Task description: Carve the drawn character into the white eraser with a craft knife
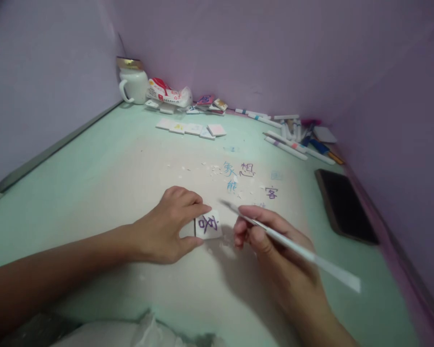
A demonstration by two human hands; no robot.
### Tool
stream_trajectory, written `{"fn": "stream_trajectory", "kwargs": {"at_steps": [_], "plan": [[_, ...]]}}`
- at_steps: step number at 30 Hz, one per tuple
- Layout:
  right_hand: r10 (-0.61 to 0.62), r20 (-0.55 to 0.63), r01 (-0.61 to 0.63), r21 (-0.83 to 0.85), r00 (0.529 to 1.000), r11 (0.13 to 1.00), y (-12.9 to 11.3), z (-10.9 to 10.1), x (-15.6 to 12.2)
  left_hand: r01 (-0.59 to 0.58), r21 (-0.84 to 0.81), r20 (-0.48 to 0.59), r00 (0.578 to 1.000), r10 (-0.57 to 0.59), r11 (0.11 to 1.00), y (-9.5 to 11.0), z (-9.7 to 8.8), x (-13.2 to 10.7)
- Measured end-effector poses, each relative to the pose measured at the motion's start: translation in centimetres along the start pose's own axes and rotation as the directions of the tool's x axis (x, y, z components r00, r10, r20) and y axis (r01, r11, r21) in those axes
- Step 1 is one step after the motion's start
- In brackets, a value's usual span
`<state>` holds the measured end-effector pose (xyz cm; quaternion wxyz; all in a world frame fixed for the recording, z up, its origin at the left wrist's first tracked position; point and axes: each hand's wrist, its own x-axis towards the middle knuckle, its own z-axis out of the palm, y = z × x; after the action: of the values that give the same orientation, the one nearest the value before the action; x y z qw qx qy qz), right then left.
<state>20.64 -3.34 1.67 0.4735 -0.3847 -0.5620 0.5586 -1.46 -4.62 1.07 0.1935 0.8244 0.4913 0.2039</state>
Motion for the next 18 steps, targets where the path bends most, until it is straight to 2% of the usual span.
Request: {"fn": "stream_trajectory", "kwargs": {"at_steps": [3,6,10,14,18], "plan": [[-0.047,-0.057,0.037,-0.17,0.997,0.985,0.3,1.0,-0.6,-0.037,-0.045,0.015,0.999,0.038,0.998,-0.1,-0.1,0.0],[-0.088,-0.058,0.069,-0.264,0.994,0.962,0.3,1.9,-0.9,0.008,-0.052,0.014,1.0,-0.007,0.999,-0.1,-0.1,0.0],[-0.041,-0.026,0.032,-0.299,0.999,0.954,0.2,2.3,-1.1,0.022,-0.034,0.008,1.0,-0.022,0.999,-0.2,-0.2,0.0],[0.055,-0.074,-0.075,-0.293,0.996,0.953,0.2,2.2,-1.3,0.009,-0.035,0.005,1.0,-0.009,0.999,-0.3,-0.2,0.0],[0.123,-0.124,-0.147,-0.21,0.985,0.966,0.2,2.4,-1.1,0.015,-0.03,0.007,1.0,-0.015,0.999,-0.3,-0.2,0.0]]}}
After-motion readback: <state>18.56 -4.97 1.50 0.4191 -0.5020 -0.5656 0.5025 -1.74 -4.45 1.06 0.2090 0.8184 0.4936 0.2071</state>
